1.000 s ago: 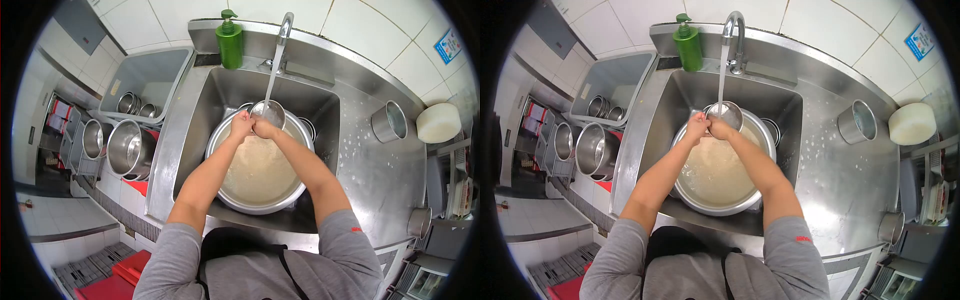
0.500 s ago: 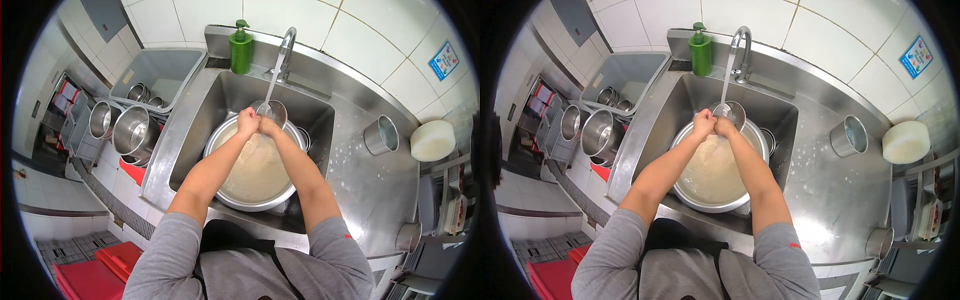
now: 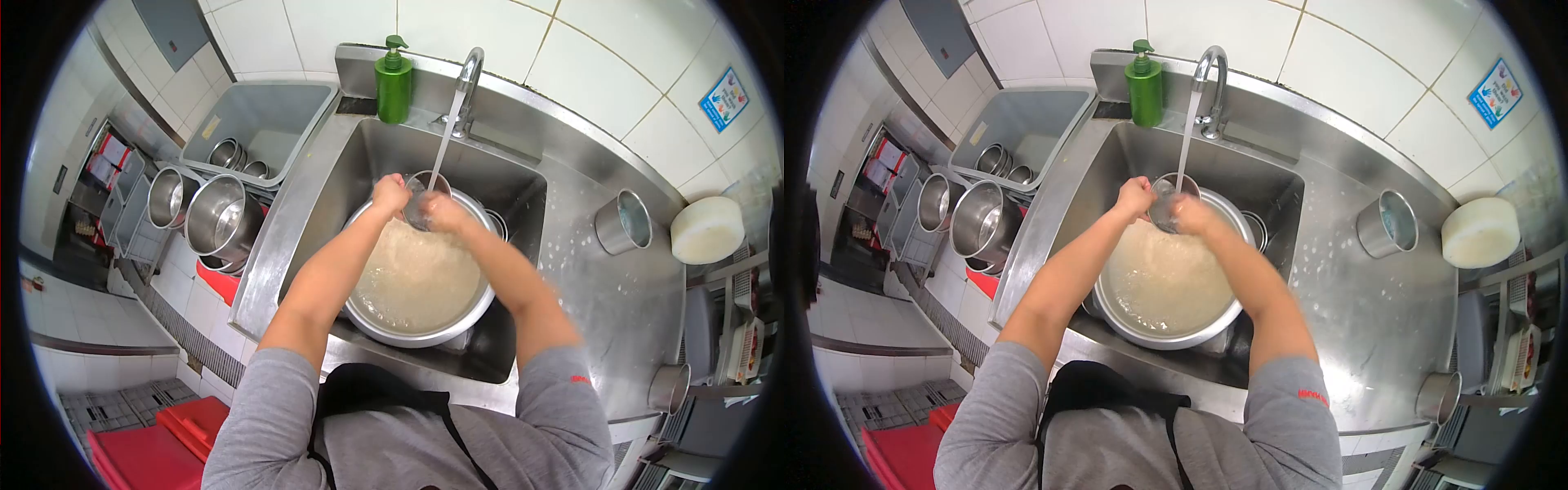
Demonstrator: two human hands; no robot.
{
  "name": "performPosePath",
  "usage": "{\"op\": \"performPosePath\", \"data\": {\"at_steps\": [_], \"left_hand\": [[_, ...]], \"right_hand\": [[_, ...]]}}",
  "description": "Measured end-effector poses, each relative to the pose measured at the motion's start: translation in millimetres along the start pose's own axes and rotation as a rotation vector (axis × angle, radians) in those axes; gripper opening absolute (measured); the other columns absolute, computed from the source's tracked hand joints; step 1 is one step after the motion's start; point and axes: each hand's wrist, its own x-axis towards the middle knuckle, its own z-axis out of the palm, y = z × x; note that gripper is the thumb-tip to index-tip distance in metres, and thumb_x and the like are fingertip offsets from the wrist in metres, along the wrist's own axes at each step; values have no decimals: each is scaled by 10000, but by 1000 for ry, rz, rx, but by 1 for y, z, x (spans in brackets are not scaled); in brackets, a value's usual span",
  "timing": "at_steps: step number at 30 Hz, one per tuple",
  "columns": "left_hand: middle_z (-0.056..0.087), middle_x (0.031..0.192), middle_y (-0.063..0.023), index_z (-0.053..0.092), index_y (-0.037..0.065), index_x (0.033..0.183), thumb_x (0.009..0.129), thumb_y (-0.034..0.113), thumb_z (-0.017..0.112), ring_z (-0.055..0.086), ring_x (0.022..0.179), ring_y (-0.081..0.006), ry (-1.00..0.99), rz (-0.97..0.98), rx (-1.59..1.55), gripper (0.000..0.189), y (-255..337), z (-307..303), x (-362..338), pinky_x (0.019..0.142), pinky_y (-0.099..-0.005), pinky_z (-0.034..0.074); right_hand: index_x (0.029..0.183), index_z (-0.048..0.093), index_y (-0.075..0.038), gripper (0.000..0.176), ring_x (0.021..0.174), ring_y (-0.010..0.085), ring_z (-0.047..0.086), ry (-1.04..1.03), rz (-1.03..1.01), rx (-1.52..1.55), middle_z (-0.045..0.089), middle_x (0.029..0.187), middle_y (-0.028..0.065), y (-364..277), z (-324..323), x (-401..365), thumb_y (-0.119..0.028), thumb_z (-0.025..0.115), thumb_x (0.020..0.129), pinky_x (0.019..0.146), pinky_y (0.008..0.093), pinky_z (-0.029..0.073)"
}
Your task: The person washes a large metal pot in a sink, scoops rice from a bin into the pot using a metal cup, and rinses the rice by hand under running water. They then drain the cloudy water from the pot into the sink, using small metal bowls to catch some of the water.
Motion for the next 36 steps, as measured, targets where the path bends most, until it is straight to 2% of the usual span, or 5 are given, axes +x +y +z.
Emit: {"op": "performPosePath", "data": {"at_steps": [6,10,22,33,36], "left_hand": [[533,674,-162,405,31,583,607,-1,550,570,613,-265,286,368,201,150,-19,0,-12,494,-358,467],[477,1000,-214,400,33,593,603,12,561,506,891,-328,251,680,229,162,-39,6,-27,713,-355,419],[227,1355,-131,293,60,1276,849,426,329,177,1238,-377,-184,663,357,564,-38,33,-28,1007,-455,117],[518,1027,-149,552,66,980,736,181,521,512,924,-307,39,919,557,271,20,25,-5,773,-356,428],[554,942,-174,564,34,886,676,89,513,530,858,-331,-110,588,486,223,15,32,5,738,-387,434]], "right_hand": [[1104,481,-71,461,874,343,531,977,414,193,553,954,177,-39,-8,-31,-104,591,657,743,377,429],[1282,280,-104,610,949,329,524,360,788,581,534,1030,202,-20,-15,-41,-51,531,729,807,351,415],[1051,523,-88,343,820,343,567,490,259,-140,549,999,170,-27,-17,-31,-88,485,710,688,405,476],[982,603,-175,266,736,323,574,427,580,-8,549,856,161,-12,-52,-20,-145,500,739,650,399,479],[1010,590,-191,306,702,286,574,504,518,-57,496,863,111,-17,-64,-12,-118,509,724,610,382,482]]}}
